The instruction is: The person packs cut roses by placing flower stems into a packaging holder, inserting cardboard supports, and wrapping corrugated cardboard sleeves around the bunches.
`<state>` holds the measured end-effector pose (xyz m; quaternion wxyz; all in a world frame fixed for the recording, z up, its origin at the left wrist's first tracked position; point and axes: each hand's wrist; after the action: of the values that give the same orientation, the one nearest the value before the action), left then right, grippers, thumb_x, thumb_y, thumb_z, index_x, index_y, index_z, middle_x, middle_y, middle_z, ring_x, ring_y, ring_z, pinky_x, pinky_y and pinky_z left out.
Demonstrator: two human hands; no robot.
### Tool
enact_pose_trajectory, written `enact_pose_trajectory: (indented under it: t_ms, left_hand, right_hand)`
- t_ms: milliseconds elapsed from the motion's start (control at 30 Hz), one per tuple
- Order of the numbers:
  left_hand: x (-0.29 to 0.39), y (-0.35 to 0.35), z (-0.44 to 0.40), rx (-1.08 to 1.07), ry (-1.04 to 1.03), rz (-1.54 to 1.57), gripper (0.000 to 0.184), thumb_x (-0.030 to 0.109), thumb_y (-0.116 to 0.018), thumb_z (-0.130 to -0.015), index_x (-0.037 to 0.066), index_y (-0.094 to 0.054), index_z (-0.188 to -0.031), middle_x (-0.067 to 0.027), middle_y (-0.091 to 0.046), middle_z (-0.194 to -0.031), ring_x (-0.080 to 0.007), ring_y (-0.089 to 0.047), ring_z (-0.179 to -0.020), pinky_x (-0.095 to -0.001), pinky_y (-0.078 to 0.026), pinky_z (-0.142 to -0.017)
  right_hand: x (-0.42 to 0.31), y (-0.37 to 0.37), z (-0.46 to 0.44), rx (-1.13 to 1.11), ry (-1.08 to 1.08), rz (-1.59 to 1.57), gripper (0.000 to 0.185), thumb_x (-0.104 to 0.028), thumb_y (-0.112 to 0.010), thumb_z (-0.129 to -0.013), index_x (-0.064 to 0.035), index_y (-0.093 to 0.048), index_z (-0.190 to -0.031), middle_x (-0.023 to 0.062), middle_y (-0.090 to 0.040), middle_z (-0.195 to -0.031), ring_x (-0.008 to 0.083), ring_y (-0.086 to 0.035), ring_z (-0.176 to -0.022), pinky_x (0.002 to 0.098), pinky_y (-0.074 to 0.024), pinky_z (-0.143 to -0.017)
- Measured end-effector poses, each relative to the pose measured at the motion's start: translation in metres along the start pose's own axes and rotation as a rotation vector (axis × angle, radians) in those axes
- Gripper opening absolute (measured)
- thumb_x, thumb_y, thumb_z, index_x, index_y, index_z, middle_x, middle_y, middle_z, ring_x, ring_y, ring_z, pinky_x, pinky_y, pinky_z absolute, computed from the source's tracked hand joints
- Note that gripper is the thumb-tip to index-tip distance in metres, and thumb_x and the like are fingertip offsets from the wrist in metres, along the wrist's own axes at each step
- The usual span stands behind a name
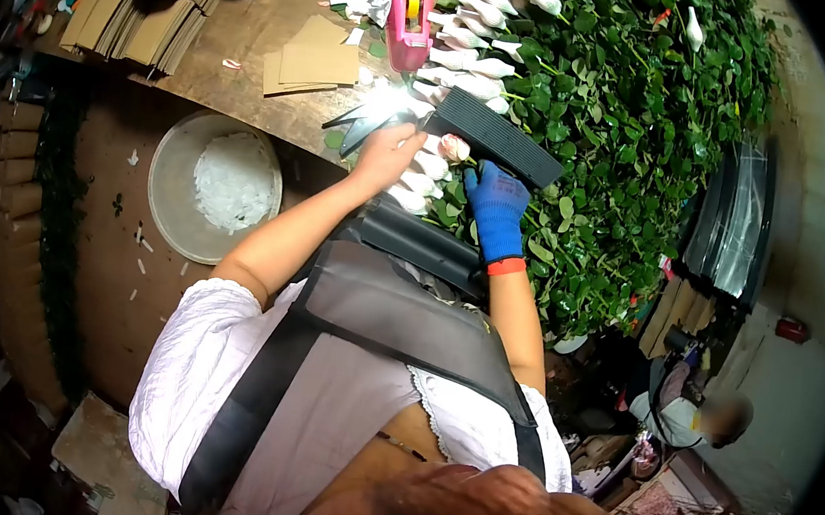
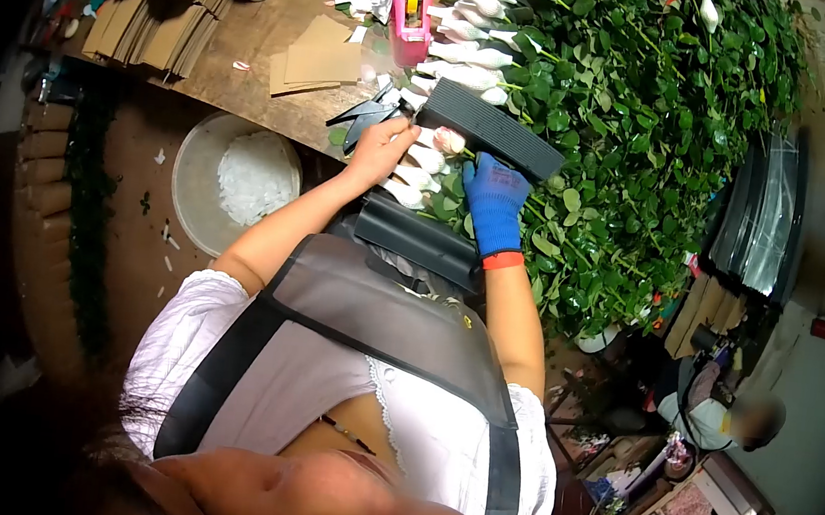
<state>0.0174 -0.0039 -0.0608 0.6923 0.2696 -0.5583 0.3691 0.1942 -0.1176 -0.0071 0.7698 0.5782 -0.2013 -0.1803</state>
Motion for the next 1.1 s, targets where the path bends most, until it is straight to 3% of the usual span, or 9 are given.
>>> enact_pose_trajectory:
  t_ms: [133,300,567,700,800,833,900,967,1100]
  left_hand:
    - [0.019,0.015,0.003,0.404,-0.096,0.246,0.025,0.017,-0.055,-0.099,0.006,-0.058,-0.077,0.0035,-0.053,-0.07,-0.0066,-0.043,-0.066,-0.0248,-0.039,-0.061]
    - [0.009,0.054,-0.006,-0.089,-0.101,-0.478,0.029,0.026,-0.068,-0.087,0.004,-0.055,-0.074,-0.0066,-0.059,-0.07,-0.013,-0.057,-0.069,-0.0317,-0.048,-0.067]
    - [0.028,0.004,0.009,-0.219,-0.125,-0.484,0.03,0.032,-0.064,-0.091,0.004,-0.07,-0.085,-0.0115,-0.068,-0.07,-0.0198,-0.064,-0.064,-0.0337,-0.05,-0.064]
    - [0.025,0.036,0.002,0.141,-0.068,-0.031,0.021,0.016,-0.062,-0.091,0.002,-0.063,-0.076,-0.0026,-0.061,-0.072,-0.0094,-0.054,-0.067,-0.0275,-0.046,-0.065]
    - [0.03,0.068,-0.007,0.045,-0.338,-0.178,0.021,0.01,-0.061,-0.089,0.002,-0.055,-0.07,-0.0034,-0.059,-0.08,-0.0099,-0.051,-0.072,-0.0274,-0.045,-0.07]
    - [0.029,0.072,0.001,-0.181,-0.055,-0.165,0.022,0.014,-0.064,-0.087,0.002,-0.052,-0.072,-0.0035,-0.06,-0.079,-0.0116,-0.051,-0.072,-0.0286,-0.045,-0.069]
    - [0.025,0.057,0.01,-0.237,0.0,-0.46,0.025,0.021,-0.07,-0.085,0.002,-0.055,-0.079,-0.0066,-0.064,-0.082,-0.013,-0.055,-0.074,-0.0289,-0.046,-0.069]
    - [0.04,0.037,0.019,-0.332,0.007,-0.634,0.042,0.044,-0.072,-0.084,0.004,-0.063,-0.085,-0.018,-0.068,-0.085,-0.031,-0.066,-0.078,-0.0409,-0.05,-0.073]
    - [0.04,0.025,0.024,-0.409,0.004,-0.586,0.037,0.04,-0.067,-0.09,0.004,-0.066,-0.082,-0.0158,-0.068,-0.078,-0.0291,-0.068,-0.076,-0.0403,-0.05,-0.07]
  right_hand:
    - [-0.002,0.007,0.001,-0.029,-0.015,-0.034,0.042,-0.054,-0.063,-0.085,-0.0206,-0.068,-0.111,0.0088,-0.074,-0.094,0.0297,-0.07,-0.087,0.0428,-0.0538,-0.078]
    - [0.013,0.013,0.001,-0.168,0.083,-0.236,0.06,-0.055,-0.067,-0.08,-0.0151,-0.061,-0.124,0.0145,-0.069,-0.116,0.0323,-0.065,-0.106,0.0469,-0.0501,-0.088]
    - [-0.003,0.009,0.012,-0.057,0.11,-0.079,0.054,-0.045,-0.071,-0.082,-0.0094,-0.056,-0.12,0.0127,-0.07,-0.1,0.031,-0.068,-0.089,0.0438,-0.0524,-0.074]
    - [0.0,0.003,0.008,-0.093,0.074,-0.148,0.061,-0.05,-0.069,-0.083,-0.0102,-0.054,-0.126,0.014,-0.07,-0.105,0.0328,-0.067,-0.096,0.0451,-0.0516,-0.081]
    - [0.012,0.015,0.015,-0.169,0.115,-0.269,0.077,-0.057,-0.072,-0.078,-0.0088,-0.05,-0.134,0.0165,-0.068,-0.115,0.034,-0.066,-0.103,0.0459,-0.051,-0.086]
    - [0.014,0.017,0.017,-0.163,0.159,-0.27,0.081,-0.057,-0.073,-0.076,-0.0078,-0.049,-0.135,0.0172,-0.067,-0.118,0.0341,-0.065,-0.104,0.0457,-0.0511,-0.086]
    - [0.006,0.021,0.016,-0.201,0.162,-0.177,0.083,-0.056,-0.074,-0.076,-0.0065,-0.047,-0.136,0.017,-0.066,-0.119,0.0332,-0.066,-0.103,0.0442,-0.0518,-0.085]
    - [-0.006,0.023,0.017,-0.228,0.134,-0.114,0.084,-0.055,-0.075,-0.076,-0.0056,-0.045,-0.136,0.0165,-0.066,-0.118,0.0322,-0.066,-0.102,0.0426,-0.0525,-0.083]
    - [-0.014,0.022,0.019,-0.231,0.077,-0.056,0.081,-0.053,-0.076,-0.076,-0.0055,-0.046,-0.133,0.0151,-0.068,-0.111,0.0301,-0.068,-0.098,0.0396,-0.0536,-0.078]
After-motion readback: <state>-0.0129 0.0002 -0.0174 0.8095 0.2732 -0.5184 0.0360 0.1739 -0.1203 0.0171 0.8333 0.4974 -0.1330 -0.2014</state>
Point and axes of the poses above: each hand's wrist, its own z-axis away from the middle knuckle, its own y-axis out of the back of the hand, x = y × z
